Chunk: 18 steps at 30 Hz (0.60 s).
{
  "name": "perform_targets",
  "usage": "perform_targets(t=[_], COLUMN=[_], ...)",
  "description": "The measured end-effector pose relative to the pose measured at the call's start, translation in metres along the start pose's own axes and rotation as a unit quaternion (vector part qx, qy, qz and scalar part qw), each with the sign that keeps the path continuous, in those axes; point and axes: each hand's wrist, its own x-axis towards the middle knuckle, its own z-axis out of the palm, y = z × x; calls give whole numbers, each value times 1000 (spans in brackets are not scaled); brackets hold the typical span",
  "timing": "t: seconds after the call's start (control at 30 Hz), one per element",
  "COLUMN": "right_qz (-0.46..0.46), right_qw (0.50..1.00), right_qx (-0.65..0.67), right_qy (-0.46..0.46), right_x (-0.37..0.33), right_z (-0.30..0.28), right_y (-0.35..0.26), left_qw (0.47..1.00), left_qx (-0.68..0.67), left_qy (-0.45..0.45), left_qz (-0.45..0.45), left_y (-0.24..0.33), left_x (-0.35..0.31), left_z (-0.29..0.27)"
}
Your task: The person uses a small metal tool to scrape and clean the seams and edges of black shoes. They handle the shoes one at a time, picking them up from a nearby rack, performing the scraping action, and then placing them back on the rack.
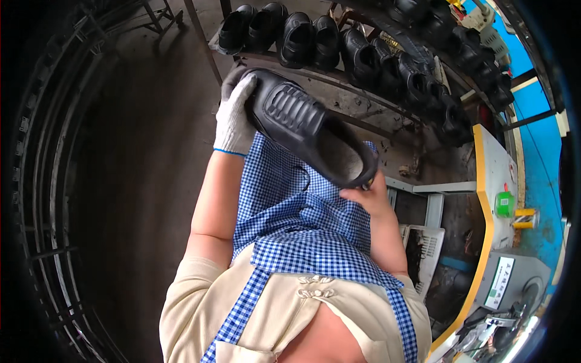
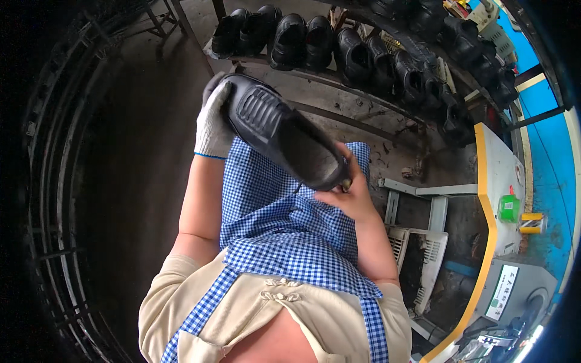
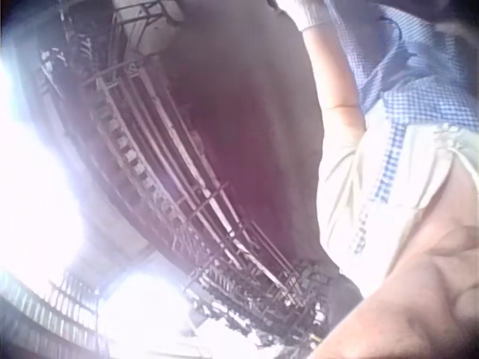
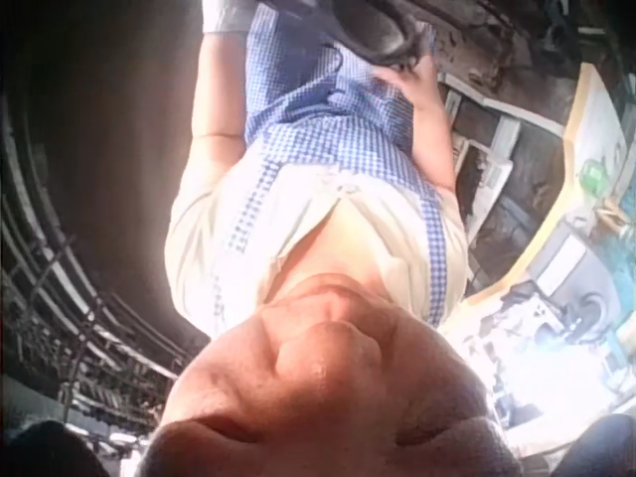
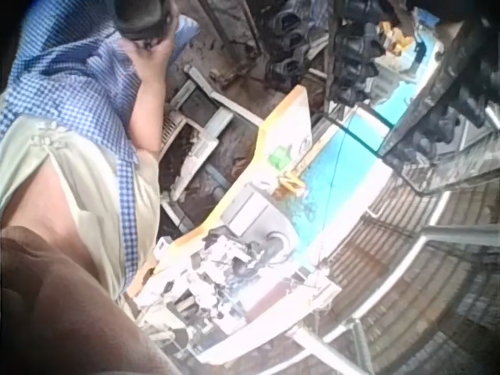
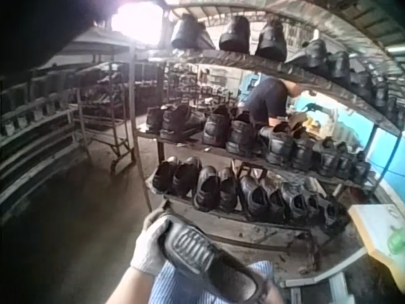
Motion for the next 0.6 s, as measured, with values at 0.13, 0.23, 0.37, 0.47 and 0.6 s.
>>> perform_targets(t=[0.13,0.23,0.37,0.47,0.6], right_qz=[92,104,101,45,-90], right_qw=[981,971,973,974,982], right_qx=[172,215,201,210,162], right_qy=[2,-20,47,65,-15], right_x=[0,0,-2,10,61], right_z=[-27,-36,-23,-27,-3], right_y=[-2,9,9,-1,-58], left_qw=[991,990,992,979,963], left_qx=[104,95,24,-129,-127], left_qy=[-84,-91,-113,-103,-140], left_qz=[-28,-52,-55,-121,-193], left_y=[4,-1,2,-5,-33], left_x=[1,3,-9,-16,-30], left_z=[-28,-41,-38,-42,-60])
